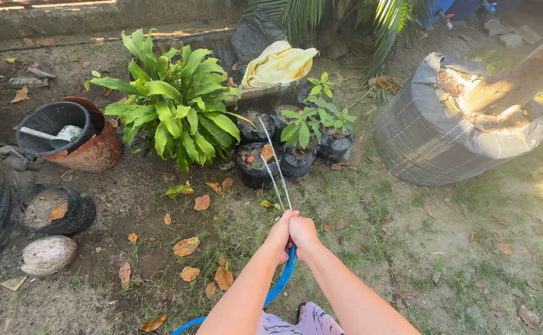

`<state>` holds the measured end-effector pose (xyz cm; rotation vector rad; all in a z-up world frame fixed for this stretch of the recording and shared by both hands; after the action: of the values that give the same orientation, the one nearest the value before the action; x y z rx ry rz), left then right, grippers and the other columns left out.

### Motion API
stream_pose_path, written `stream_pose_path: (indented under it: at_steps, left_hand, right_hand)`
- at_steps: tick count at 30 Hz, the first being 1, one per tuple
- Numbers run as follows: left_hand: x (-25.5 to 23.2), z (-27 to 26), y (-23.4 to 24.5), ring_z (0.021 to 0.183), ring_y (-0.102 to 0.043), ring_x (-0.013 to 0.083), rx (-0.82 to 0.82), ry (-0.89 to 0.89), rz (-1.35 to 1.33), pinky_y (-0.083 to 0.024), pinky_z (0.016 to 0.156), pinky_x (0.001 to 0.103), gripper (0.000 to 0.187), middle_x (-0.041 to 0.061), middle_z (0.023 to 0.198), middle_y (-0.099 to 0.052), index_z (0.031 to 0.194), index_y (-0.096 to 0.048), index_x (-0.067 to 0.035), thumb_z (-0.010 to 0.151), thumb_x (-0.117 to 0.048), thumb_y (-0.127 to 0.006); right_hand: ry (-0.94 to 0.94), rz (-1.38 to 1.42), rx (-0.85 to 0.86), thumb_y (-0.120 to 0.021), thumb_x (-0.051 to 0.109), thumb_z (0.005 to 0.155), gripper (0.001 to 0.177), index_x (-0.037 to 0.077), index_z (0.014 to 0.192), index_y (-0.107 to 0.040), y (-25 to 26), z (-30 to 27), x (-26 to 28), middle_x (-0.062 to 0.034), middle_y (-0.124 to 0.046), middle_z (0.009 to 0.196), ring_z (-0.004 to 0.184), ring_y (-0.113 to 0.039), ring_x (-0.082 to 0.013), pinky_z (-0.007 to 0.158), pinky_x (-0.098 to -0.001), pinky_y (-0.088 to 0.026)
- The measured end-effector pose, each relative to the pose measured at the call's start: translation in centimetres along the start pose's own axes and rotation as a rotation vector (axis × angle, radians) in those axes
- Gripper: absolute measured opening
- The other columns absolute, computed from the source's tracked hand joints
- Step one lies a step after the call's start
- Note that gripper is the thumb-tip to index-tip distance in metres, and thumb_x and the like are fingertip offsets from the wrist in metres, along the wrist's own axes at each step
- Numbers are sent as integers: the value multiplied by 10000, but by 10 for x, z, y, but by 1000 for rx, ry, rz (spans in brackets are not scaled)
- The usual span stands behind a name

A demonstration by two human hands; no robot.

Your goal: Water several potted plants using a long blue hose in an outdoor garden area.

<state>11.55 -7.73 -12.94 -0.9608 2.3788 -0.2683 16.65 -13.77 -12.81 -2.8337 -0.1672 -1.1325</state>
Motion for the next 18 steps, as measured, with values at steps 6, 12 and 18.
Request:
stream_pose_path:
  at_steps: [6, 12, 18]
  left_hand:
    - [0, -3, 0, 490, -266, 107, 10, 20, 8, -234, 499, 289, 444, -60, 567, -362, 650, -492, -219, 819, -577, -694]
    - [-1, -5, 1, 501, -275, 107, -1, 16, 18, -239, 511, 291, 425, -61, 580, -379, 666, -525, -217, 822, -574, -693]
    - [0, -5, 0, 510, -283, 108, -12, 22, 25, -245, 523, 291, 422, -59, 585, -383, 678, -536, -215, 820, -580, -691]
  right_hand:
    - [8, -4, 8, -500, 131, 947, 207, 5, 826, -611, -3, -2, 0, -86, -514, 620, 450, -412, -178, 412, -366, -284]
    - [2, 9, 18, -501, 119, 946, 177, 16, 836, -594, -3, 1, -3, -77, -506, 618, 451, -408, -175, 412, -366, -282]
    - [7, -3, 12, -496, 135, 954, 199, 16, 836, -602, -2, 3, -3, -77, -507, 614, 447, -408, -174, 410, -363, -285]
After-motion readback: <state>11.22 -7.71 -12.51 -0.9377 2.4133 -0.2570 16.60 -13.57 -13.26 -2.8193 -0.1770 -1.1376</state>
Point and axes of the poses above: each hand's wrist, its own z-axis towards the middle knuckle, its own y-axis out of the back of the hand, x = y × z, the point moved 10 cm from there along z, towards the middle knuckle
